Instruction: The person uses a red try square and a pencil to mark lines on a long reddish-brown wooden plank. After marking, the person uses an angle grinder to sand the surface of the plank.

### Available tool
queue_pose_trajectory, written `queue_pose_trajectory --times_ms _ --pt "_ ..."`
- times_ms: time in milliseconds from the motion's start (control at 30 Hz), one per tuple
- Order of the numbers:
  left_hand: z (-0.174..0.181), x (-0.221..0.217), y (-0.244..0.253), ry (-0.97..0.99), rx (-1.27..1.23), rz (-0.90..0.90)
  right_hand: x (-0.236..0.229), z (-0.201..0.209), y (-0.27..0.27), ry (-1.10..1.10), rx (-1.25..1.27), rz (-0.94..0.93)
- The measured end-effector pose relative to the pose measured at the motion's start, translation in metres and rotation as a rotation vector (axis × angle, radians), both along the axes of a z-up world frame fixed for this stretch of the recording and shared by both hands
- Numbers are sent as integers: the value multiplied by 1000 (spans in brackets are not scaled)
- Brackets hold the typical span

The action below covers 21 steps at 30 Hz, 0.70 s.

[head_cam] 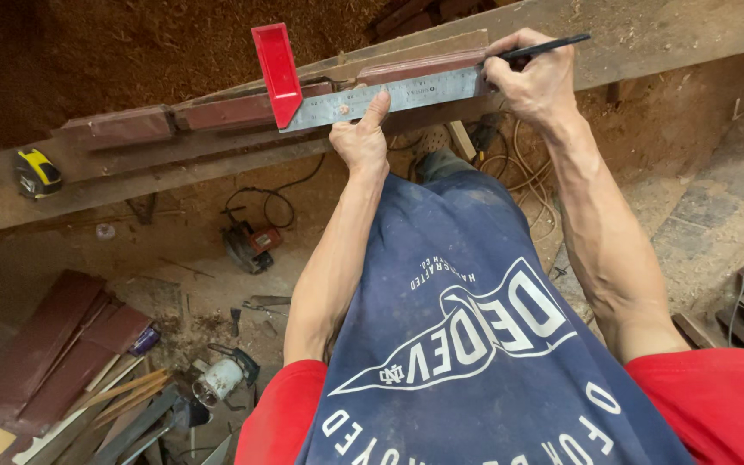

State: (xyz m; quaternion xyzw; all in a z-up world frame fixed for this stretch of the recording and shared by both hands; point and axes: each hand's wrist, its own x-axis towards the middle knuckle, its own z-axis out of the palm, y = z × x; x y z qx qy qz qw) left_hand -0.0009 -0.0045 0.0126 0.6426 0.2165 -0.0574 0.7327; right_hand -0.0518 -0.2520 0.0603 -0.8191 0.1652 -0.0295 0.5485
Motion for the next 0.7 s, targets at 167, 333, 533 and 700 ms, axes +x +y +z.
queue_pose_trajectory --times_ms 167,333,533,700 --pt "3 2 -2 10 20 4 1 3 1 -14 0 1" --pt "0 1 -2 -8 17 -1 1 2 2 -5 46 -17" --pt "-13 0 3 9 40 5 0 -1 3 4 50 -23" --pt "-8 1 3 41 70 -14 0 -1 0 25 168 -80"
